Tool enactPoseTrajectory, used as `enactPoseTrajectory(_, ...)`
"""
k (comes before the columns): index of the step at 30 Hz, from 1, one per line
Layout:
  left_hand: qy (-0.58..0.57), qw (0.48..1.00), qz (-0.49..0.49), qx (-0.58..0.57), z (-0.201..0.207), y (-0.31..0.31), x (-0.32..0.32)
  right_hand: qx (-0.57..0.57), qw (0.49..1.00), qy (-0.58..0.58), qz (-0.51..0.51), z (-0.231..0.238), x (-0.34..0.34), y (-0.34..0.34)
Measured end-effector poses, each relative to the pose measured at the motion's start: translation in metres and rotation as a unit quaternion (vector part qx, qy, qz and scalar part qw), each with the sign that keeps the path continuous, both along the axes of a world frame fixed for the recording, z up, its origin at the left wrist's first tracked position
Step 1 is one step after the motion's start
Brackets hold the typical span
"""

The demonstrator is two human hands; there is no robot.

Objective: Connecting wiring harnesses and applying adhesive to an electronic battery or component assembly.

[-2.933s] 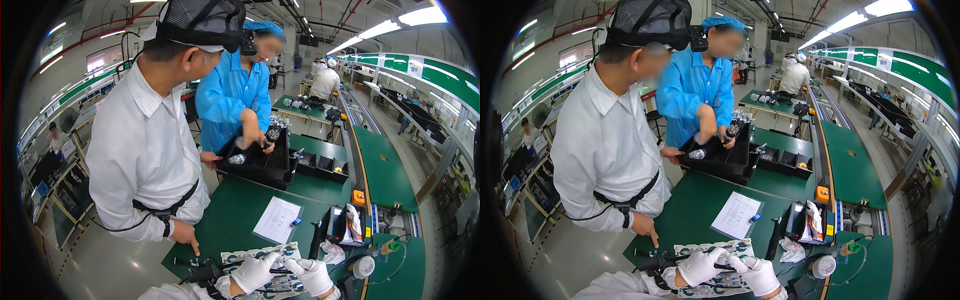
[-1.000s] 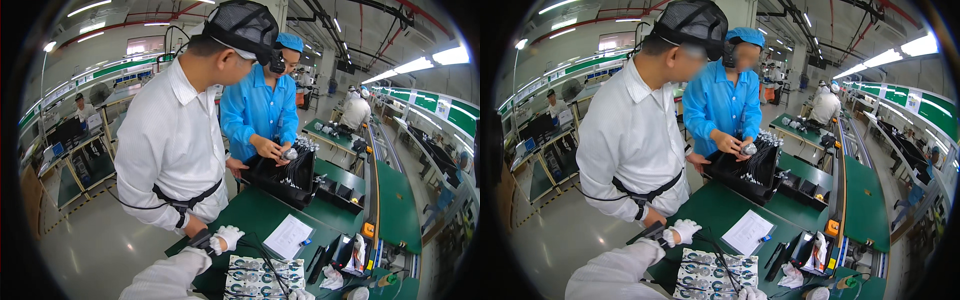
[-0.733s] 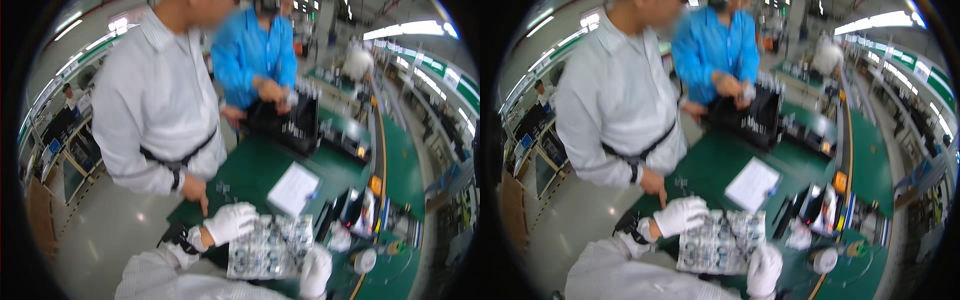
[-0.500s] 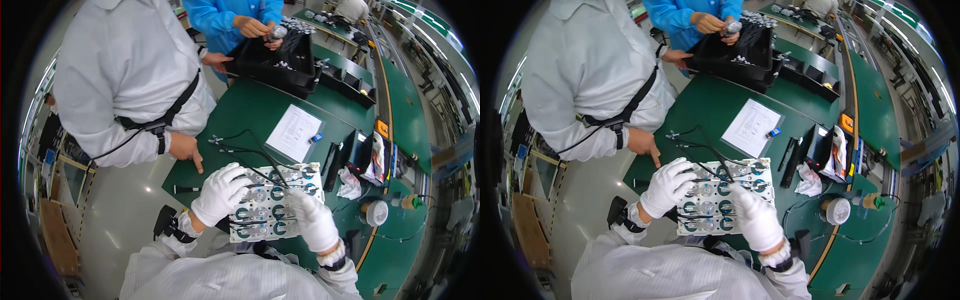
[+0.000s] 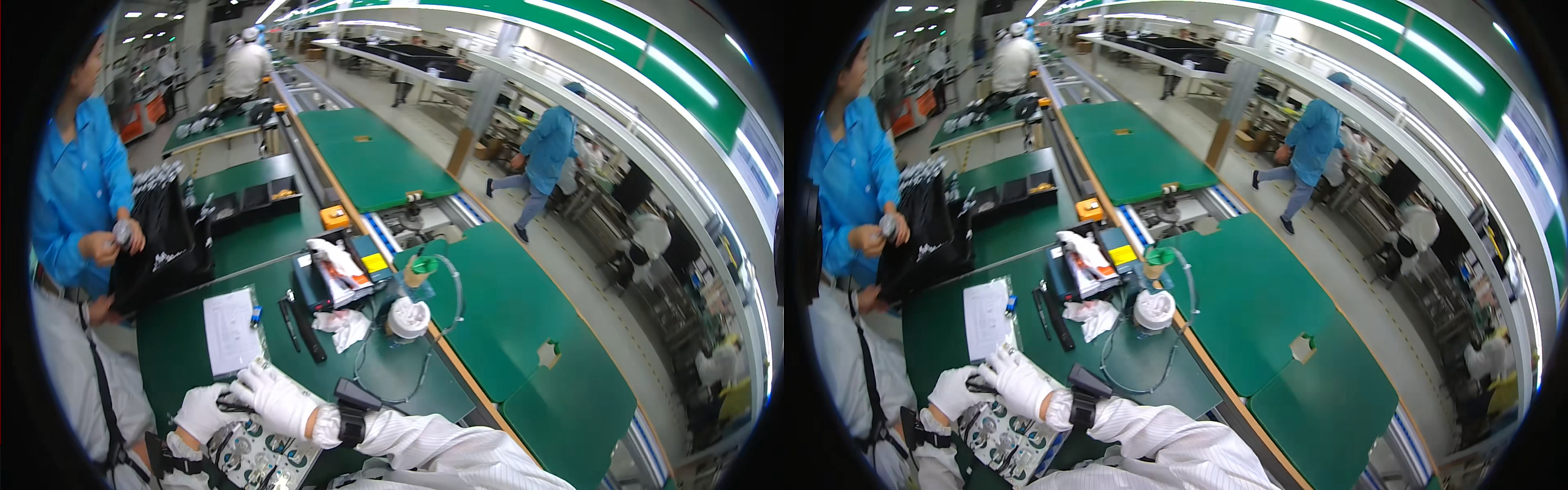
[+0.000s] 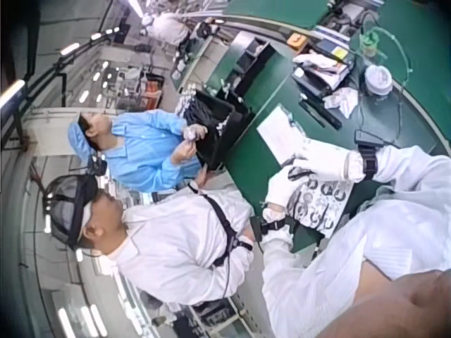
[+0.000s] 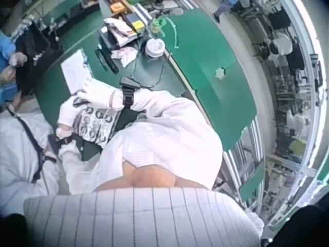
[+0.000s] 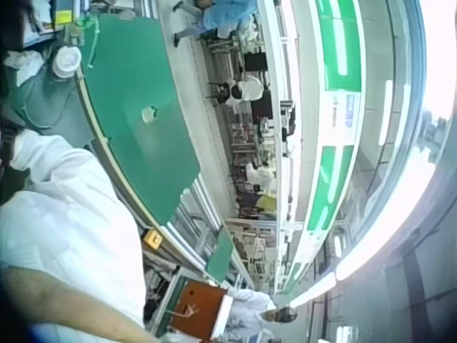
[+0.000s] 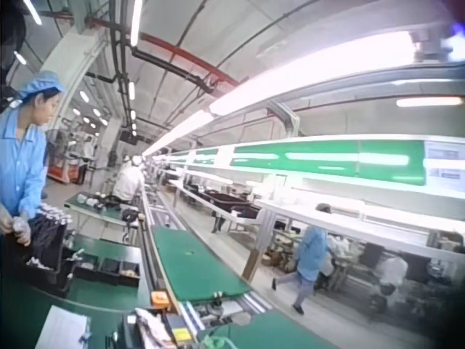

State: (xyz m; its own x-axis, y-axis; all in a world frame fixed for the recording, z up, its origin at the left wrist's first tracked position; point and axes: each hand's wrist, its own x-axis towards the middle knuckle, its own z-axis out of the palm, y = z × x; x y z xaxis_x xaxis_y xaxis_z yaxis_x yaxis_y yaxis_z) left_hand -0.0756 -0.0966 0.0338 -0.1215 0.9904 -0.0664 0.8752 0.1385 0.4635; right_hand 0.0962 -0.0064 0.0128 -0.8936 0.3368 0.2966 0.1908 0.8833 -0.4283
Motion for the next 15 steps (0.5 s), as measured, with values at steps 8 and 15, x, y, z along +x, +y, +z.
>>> enactPoseTrajectory(8,0.264,0.945,-0.093,0.168,0.024,0.004,-0.049,-0.022,0.998,0.042,-0.030,0.022,0.003,-0.003)
enactPoseTrajectory(15,0.331,0.922,-0.100,0.174,-0.009,0.008,-0.080,0.071,0.997,-0.030,-0.026,0.011,-0.003,-0.003)
